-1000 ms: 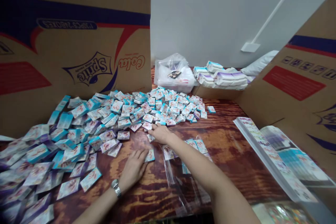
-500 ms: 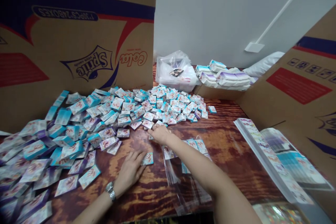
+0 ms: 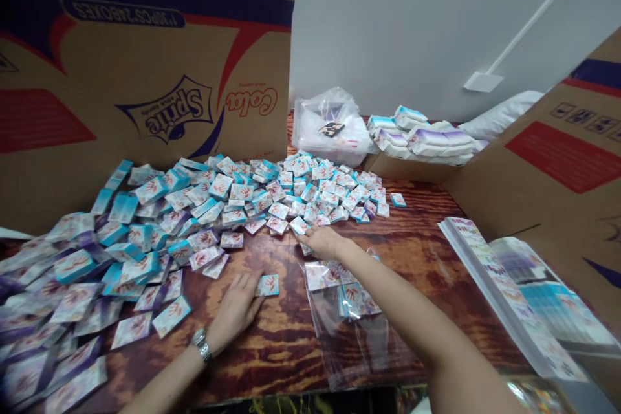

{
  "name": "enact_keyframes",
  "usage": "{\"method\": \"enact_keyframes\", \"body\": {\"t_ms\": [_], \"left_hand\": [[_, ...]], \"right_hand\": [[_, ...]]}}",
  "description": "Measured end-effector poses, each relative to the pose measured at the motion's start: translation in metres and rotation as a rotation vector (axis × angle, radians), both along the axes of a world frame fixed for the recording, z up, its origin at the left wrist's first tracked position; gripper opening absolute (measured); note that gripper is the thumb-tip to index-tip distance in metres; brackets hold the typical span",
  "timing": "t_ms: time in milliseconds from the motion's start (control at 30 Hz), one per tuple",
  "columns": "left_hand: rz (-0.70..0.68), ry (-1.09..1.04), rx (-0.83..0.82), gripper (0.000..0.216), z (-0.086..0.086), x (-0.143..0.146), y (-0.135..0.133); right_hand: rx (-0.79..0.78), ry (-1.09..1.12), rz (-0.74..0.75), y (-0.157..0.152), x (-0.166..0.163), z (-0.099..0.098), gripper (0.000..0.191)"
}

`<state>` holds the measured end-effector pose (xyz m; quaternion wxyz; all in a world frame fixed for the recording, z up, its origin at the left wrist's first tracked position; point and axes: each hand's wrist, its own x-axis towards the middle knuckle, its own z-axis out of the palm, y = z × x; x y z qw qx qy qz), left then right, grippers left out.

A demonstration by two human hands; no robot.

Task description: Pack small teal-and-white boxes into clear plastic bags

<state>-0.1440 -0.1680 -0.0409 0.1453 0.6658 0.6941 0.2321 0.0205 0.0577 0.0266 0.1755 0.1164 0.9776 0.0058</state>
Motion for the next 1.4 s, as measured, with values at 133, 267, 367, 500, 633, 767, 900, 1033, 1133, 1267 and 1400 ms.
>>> {"method": "enact_keyframes", "body": {"t_ms": [133,267,367,500,633,767,900,1033,1133,1267,1400], "left_hand": [[0.043,-0.123,0.008,0.058,-0.004,-0.007,-0.005],[0.09,-0.325,0.006,0.071,-0.013,-0.015,-0.012],[0.121,-0.586,-0.038,0.076,-0.019,-0.017,-0.015],[0.138,-0.901,-0.067,0.065,-0.011,-0.014,-0.015],[0.137,-0.926,-0.093,0.056,0.009,-0.012,-0.018],[0.096,-0.712,-0.093,0.059,0.016,-0.009,-0.034],[0.021,-0.395,0.013,0.053,0.012,0.004,-0.056],[-0.033,-0.285,0.065,0.055,0.003,0.017,-0.069],[-0.018,-0.29,0.068,0.061,-0.004,0.024,-0.071],[-0.018,-0.273,0.078,0.066,-0.013,0.032,-0.067],[-0.033,-0.258,0.078,0.065,-0.013,0.033,-0.067]], "right_hand": [[-0.11,0.161,0.003,-0.027,-0.02,0.016,0.054],[-0.243,0.203,0.054,-0.078,-0.038,0.011,0.069],[-0.234,0.218,0.043,-0.105,-0.043,-0.007,0.069],[-0.229,0.216,0.004,-0.115,-0.043,-0.029,0.065],[-0.264,0.331,0.047,-0.123,-0.039,-0.04,0.058],[-0.37,0.388,0.01,-0.14,-0.025,-0.035,0.069],[-0.559,0.385,-0.105,-0.152,-0.007,-0.023,0.09],[-0.662,0.319,-0.162,-0.16,0.004,-0.021,0.076],[-0.715,0.299,-0.188,-0.168,0.007,-0.027,0.089],[-0.723,0.37,-0.249,-0.18,0.006,-0.039,0.087],[-0.707,0.399,-0.258,-0.187,0.002,-0.037,0.081]]}}
